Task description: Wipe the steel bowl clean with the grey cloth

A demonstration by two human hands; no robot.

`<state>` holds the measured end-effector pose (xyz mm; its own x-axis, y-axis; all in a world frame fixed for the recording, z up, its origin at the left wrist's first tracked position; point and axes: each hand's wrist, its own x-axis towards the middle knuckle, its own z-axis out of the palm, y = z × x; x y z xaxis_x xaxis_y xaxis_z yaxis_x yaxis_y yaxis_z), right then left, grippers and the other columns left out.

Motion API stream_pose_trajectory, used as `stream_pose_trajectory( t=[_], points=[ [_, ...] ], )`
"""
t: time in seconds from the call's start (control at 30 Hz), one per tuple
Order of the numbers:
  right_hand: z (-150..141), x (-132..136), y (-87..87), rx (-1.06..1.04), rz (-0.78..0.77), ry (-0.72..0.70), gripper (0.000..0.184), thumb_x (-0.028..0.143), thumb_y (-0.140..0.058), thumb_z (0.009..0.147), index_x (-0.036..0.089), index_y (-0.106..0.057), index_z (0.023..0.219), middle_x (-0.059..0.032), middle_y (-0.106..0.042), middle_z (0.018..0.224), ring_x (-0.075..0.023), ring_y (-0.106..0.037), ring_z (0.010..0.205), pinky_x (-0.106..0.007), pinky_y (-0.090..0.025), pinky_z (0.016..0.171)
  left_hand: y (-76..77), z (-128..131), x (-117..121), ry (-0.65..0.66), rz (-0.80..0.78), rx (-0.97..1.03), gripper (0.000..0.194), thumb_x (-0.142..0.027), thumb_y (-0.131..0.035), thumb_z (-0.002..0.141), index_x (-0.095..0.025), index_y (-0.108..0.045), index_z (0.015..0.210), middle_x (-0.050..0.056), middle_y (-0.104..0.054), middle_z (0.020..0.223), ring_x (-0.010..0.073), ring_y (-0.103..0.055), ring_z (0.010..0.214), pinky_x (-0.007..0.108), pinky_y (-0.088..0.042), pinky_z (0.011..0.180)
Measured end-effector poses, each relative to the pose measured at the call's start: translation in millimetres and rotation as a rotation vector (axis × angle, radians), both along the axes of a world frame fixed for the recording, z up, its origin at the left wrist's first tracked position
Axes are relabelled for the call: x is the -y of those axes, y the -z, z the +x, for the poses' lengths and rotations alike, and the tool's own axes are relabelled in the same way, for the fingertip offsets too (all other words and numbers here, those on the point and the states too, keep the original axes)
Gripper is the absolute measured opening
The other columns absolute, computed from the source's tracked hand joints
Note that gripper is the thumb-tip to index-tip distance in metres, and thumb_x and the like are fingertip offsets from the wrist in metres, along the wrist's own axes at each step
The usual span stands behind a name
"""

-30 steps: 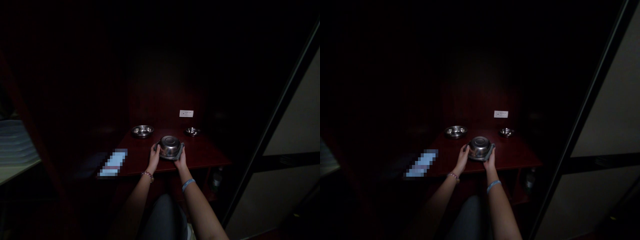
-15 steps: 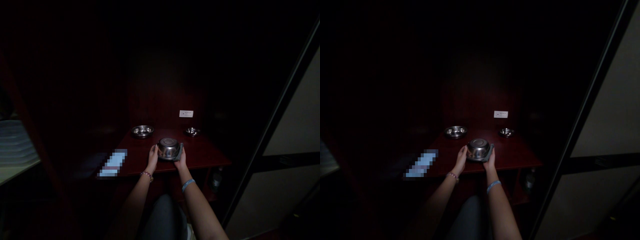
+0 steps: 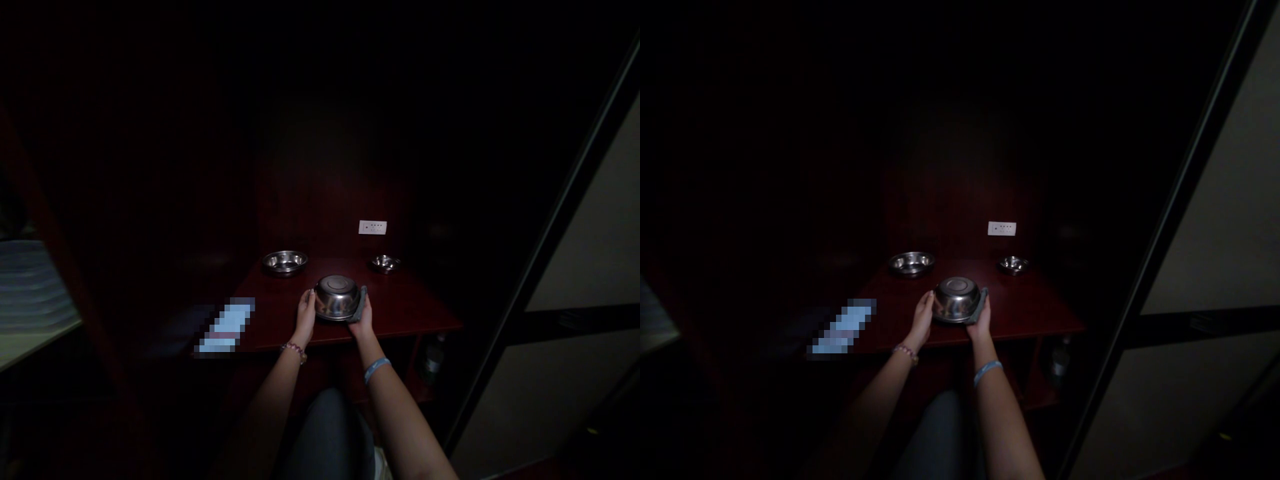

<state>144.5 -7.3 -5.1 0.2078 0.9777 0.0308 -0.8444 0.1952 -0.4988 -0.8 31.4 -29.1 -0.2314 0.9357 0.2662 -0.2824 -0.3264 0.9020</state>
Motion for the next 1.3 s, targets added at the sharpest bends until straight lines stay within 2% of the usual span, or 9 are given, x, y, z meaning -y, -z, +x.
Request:
stream_pose_trajectory(
  t=[0.3,0.47,0.67,0.93,1.03,1.17,1.3],
  points=[
    [0.3,0.1,-1.8,-0.060,-0.032,-0.051,0.040,0.045,-0.044,0.103,0.023,-0.077,0.096,-0.0003,-0.083,0.094,-0.0194,-0.077,0.093,-0.042,-0.055,0.107,-0.6,0.5,4.0,-0.016,-0.027,0.038,0.043,-0.044,-0.067,0.094,-0.020,-0.061,0.130,0.015,-0.061,0.147,0.0259,-0.056,0.139,0.042,-0.036,0.122],
    [1.2,-1.5,0.2,-0.048,-0.010,-0.008,0.038,0.045,-0.047,0.101,0.021,-0.077,0.096,-0.0042,-0.083,0.094,-0.0223,-0.077,0.097,-0.045,-0.055,0.107,1.4,1.3,2.2,-0.004,-0.022,0.038,0.048,-0.047,-0.069,0.093,-0.022,-0.060,0.133,0.014,-0.062,0.145,0.0268,-0.057,0.138,0.044,-0.038,0.122],
    [2.2,-3.1,2.2,-0.065,-0.034,0.017,0.040,0.044,-0.043,0.103,0.022,-0.076,0.096,-0.0028,-0.083,0.092,-0.0201,-0.077,0.093,-0.041,-0.056,0.105,2.0,3.0,1.3,0.021,-0.004,0.021,0.050,-0.047,-0.068,0.093,-0.022,-0.058,0.136,0.014,-0.065,0.140,0.0265,-0.061,0.132,0.044,-0.042,0.119],
    [2.9,-3.1,2.7,-0.096,-0.038,-0.009,0.044,0.045,-0.040,0.105,0.022,-0.077,0.097,-0.0020,-0.083,0.095,-0.0183,-0.078,0.091,-0.040,-0.057,0.104,-2.0,5.4,6.3,0.050,0.006,0.022,0.055,-0.047,-0.077,0.087,-0.021,-0.059,0.132,0.015,-0.064,0.142,0.0265,-0.060,0.133,0.042,-0.042,0.117],
    [2.6,-2.5,1.9,-0.086,-0.036,-0.019,0.044,0.046,-0.041,0.104,0.021,-0.077,0.097,-0.0029,-0.083,0.096,-0.0186,-0.078,0.091,-0.039,-0.058,0.102,-3.8,5.0,7.4,0.065,0.027,-0.017,0.052,-0.051,-0.076,0.086,-0.019,-0.064,0.125,0.015,-0.068,0.135,0.0258,-0.064,0.126,0.041,-0.045,0.113],
    [1.3,-1.4,-0.1,-0.081,-0.040,-0.007,0.043,0.045,-0.041,0.104,0.022,-0.076,0.094,-0.0026,-0.083,0.093,-0.0181,-0.078,0.088,-0.038,-0.059,0.099,-5.9,4.0,8.8,0.067,0.058,-0.061,0.055,-0.062,-0.074,0.082,-0.018,-0.069,0.116,0.010,-0.074,0.113,0.0232,-0.069,0.106,0.037,-0.050,0.100],
    [0.0,0.3,-1.3,-0.067,-0.032,0.016,0.040,0.043,-0.043,0.104,0.021,-0.076,0.095,-0.0028,-0.083,0.093,-0.0177,-0.078,0.088,-0.036,-0.061,0.093,-9.7,3.1,12.4,0.073,0.069,-0.057,0.058,-0.068,-0.074,0.077,-0.019,-0.071,0.107,0.006,-0.073,0.093,0.0202,-0.067,0.089,0.033,-0.051,0.086]
  ],
)
